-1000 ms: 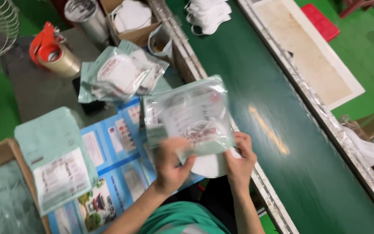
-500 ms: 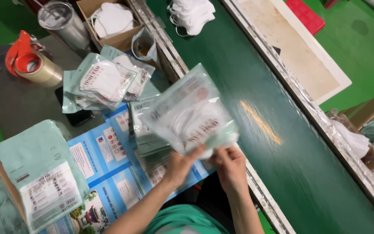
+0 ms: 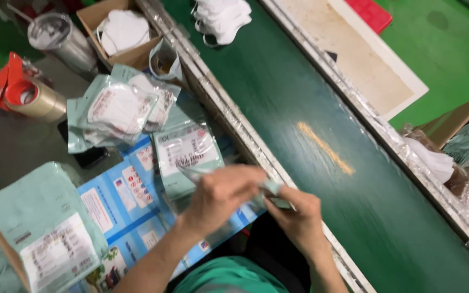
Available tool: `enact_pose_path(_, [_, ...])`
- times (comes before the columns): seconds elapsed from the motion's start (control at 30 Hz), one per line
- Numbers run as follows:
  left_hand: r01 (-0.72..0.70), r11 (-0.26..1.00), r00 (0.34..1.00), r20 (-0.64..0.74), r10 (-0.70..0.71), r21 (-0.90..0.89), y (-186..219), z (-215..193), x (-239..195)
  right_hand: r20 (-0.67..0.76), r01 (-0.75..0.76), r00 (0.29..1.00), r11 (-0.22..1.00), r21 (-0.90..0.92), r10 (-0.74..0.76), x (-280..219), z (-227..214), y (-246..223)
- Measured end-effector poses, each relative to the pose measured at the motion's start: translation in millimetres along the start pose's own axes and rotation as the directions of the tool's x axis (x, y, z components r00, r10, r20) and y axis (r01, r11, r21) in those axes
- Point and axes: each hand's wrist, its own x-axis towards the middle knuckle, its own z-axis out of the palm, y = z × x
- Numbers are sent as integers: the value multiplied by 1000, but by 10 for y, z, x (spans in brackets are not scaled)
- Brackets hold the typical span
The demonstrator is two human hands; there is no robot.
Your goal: Packing face masks into individual plastic bags on a manufacturing line.
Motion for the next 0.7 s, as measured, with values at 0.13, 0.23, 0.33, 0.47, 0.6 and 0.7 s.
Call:
enact_pose_path(0.13, [114,947,989,-51,-136,-301,29,90,-111,-409,243,870,962,-127,-274,-31,55,-49])
enact_pose_path(0.23, [377,748,853,-110,-510,-546,-228,255,-395,-611,5,747,917,400,262,360,-106,-820])
enact_pose_path(0.33, [444,772,815,-155,-559,-454,-145,209,-356,-394,-43,868,836,547,302,-16,-122,205])
enact_pose_path(0.47, [386,885,881,-180,-438,-261,-100,203,-288,-401,47,884,808,587,239,-37,-159,259])
enact_pose_path(0.6, [275,884,926,-144,-350,-378,-89,134,-223,-276,-103,898,774,625,342,51,0,368])
enact_pose_path(0.7, [294,862,921,-118,-371,-413,-243,131,-218,-157,-329,880,814,480,449,227,101,429])
